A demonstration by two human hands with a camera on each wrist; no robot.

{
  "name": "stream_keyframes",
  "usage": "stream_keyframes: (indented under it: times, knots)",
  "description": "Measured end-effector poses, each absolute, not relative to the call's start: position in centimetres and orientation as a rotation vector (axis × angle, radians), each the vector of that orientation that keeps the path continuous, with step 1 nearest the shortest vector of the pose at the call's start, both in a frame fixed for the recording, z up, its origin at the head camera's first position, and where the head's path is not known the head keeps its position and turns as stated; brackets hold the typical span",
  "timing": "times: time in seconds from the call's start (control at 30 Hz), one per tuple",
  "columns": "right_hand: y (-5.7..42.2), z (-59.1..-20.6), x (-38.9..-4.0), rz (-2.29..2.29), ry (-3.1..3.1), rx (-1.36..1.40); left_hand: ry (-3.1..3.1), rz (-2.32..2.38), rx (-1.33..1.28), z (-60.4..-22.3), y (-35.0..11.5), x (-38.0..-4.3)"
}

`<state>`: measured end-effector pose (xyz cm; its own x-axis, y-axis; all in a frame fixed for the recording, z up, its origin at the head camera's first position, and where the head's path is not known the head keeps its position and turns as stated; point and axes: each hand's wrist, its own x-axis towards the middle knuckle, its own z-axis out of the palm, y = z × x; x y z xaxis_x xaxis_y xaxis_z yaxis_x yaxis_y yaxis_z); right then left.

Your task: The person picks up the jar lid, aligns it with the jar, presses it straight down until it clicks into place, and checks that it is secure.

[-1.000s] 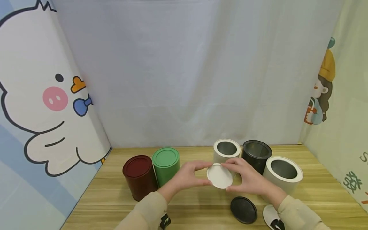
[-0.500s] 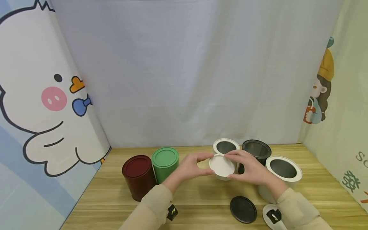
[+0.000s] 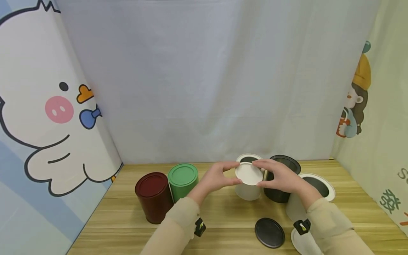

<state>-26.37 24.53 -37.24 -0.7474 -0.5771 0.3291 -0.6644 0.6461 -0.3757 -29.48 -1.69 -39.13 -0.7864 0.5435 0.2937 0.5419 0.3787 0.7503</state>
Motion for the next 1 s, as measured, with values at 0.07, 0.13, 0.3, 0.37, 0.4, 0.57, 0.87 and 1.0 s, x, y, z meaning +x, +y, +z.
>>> stream_keyframes:
  times: [0.07, 0.13, 0.3, 0.37, 0.4, 0.57, 0.87, 1.0]
  knots:
    - [24.6, -37.0, -26.6, 0.718, -2.700, 1.016, 2.629, 1.388, 1.016, -39.0, -1.5, -29.7]
    - [24.6, -36.7, -26.9, 0.721, -2.708, 1.014, 2.637, 1.381, 1.012, -38.8, -1.3, -29.9]
    - [24.7, -36.3, -27.5, 0.716, -2.730, 1.004, 2.663, 1.381, 1.020, -38.6, -0.7, -30.6]
    - [24.8, -36.3, -27.7, 0.722, -2.743, 1.000, 2.678, 1.377, 1.018, -38.6, -0.5, -30.8]
    - [24.9, -36.3, -27.8, 0.731, -2.745, 0.999, 2.682, 1.381, 1.022, -38.6, -0.3, -30.9]
    - [25.1, -36.2, -28.3, 0.746, -2.760, 1.008, 2.721, 1.368, 1.030, -38.6, 0.1, -31.3]
    - [25.3, -36.1, -29.2, 0.785, -2.829, 0.956, 2.722, 1.352, 1.016, -38.7, 0.9, -32.2]
    - [25.3, -36.1, -29.6, 0.797, -2.848, 0.950, 2.727, 1.326, 0.973, -38.7, 1.0, -32.4]
